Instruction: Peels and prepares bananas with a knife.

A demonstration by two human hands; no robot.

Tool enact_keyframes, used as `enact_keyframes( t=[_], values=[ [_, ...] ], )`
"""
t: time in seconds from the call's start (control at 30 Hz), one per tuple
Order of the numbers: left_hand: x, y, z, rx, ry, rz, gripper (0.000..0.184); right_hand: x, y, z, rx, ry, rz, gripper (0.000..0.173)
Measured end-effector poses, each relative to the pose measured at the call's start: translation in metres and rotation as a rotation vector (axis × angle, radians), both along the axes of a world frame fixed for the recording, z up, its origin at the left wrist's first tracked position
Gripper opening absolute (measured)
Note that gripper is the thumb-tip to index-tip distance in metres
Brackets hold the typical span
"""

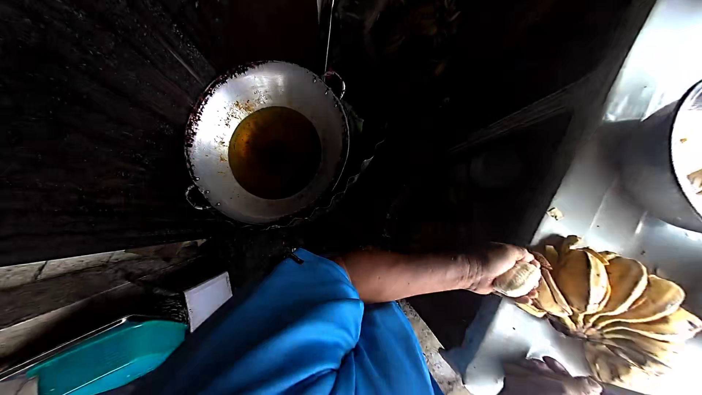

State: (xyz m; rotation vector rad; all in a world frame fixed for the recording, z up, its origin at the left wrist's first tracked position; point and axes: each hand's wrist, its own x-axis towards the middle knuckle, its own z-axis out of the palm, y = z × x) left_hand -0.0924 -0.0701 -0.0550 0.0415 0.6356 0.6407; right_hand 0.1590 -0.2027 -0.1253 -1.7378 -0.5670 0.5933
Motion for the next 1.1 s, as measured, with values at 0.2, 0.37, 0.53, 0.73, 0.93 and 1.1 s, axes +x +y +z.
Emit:
enact_keyframes(
  t=[0.2,0.37,0.53,0.73,0.93,1.1],
  values=[
    [-0.008,-0.004,-0.01,-0.036,-0.001,0.043,0.034,-0.004,0.01,-0.006,0.034,0.012,-0.043,0.037],
    [-0.015,-0.003,-0.029,0.038,0.004,0.097,0.038,-0.01,0.016,0.0,0.015,0.061,-0.094,0.037],
    [-0.038,0.005,-0.048,0.006,0.087,0.148,0.046,-0.004,0.015,-0.003,0.032,0.047,-0.085,0.033],
    [-0.038,0.008,-0.071,-0.053,0.117,0.186,0.042,0.0,0.012,-0.007,0.13,0.04,-0.079,0.026],
    [-0.014,0.007,-0.066,-0.042,0.126,0.15,0.043,0.002,0.008,-0.008,0.154,0.023,-0.074,0.026],
    [0.008,0.007,-0.054,0.001,0.111,0.109,0.045,0.004,0.005,-0.01,0.172,0.017,-0.064,0.026]
  ],
)
